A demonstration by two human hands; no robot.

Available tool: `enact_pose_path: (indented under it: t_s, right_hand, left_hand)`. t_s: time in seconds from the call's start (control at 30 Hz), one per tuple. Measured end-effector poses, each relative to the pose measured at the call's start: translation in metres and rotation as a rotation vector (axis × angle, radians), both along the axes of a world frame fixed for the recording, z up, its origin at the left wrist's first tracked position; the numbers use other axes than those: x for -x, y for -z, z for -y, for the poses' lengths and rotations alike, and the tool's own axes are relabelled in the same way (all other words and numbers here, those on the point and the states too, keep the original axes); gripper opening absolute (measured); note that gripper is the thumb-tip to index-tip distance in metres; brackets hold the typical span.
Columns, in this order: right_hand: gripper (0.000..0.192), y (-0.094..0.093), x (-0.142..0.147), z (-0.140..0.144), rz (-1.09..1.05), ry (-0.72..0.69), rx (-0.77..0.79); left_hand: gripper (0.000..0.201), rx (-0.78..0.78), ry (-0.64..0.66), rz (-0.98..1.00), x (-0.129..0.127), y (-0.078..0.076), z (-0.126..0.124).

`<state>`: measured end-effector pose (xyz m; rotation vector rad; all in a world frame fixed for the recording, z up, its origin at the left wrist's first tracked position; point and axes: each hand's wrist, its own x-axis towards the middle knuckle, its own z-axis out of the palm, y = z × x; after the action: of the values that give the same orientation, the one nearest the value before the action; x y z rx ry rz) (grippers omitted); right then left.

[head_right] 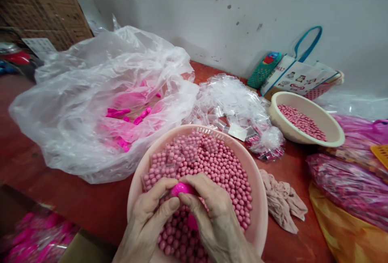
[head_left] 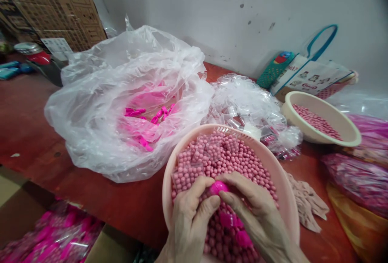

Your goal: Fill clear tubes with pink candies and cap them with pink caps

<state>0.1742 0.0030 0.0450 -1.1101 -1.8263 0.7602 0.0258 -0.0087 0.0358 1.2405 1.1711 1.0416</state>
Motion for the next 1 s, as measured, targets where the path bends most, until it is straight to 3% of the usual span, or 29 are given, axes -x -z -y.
enact_pose_path:
  t_s: [0.13,0.2,0.33,0.43,0.6,0.8,0.9,1.0]
  right_hand:
    - [0.026,-0.007,-0.011,-0.006,0.023,-0.096,-0.031]
    - [0.026,-0.008,-0.011,-0.004,0.018,-0.077,-0.05]
    - [0.03,-0.007,-0.008,-0.001,-0.029,0.007,0.005]
    - [0.031,-0.006,-0.008,-0.004,-0.033,0.013,0.019]
    - [0.028,-0.002,-0.008,-0.008,0.195,-0.082,-0.16]
    - [0.056,0.021,-0.003,0.01,0.444,0.007,-0.474]
    - [0.066,0.027,0.001,0.017,0.61,0.075,-0.498]
    - [0.057,0.028,0.008,0.019,0.701,0.148,-0.494]
  left_hand:
    - [0.012,-0.051,-0.024,-0.07,-0.004,0.0,0.001]
    - [0.011,-0.055,-0.025,-0.054,-0.005,0.0,0.002]
    - [0.011,0.09,-0.093,-0.048,-0.002,0.0,0.003]
    - [0.013,0.115,-0.053,-0.013,0.0,0.001,0.002]
    - [0.021,0.216,0.063,0.143,0.001,0.009,0.001]
    - [0.023,0.358,0.024,0.297,0.002,0.011,0.003]
    - [0.02,0.399,0.031,0.363,0.0,0.008,0.002]
    - [0.021,0.399,-0.003,0.401,-0.001,0.005,0.002]
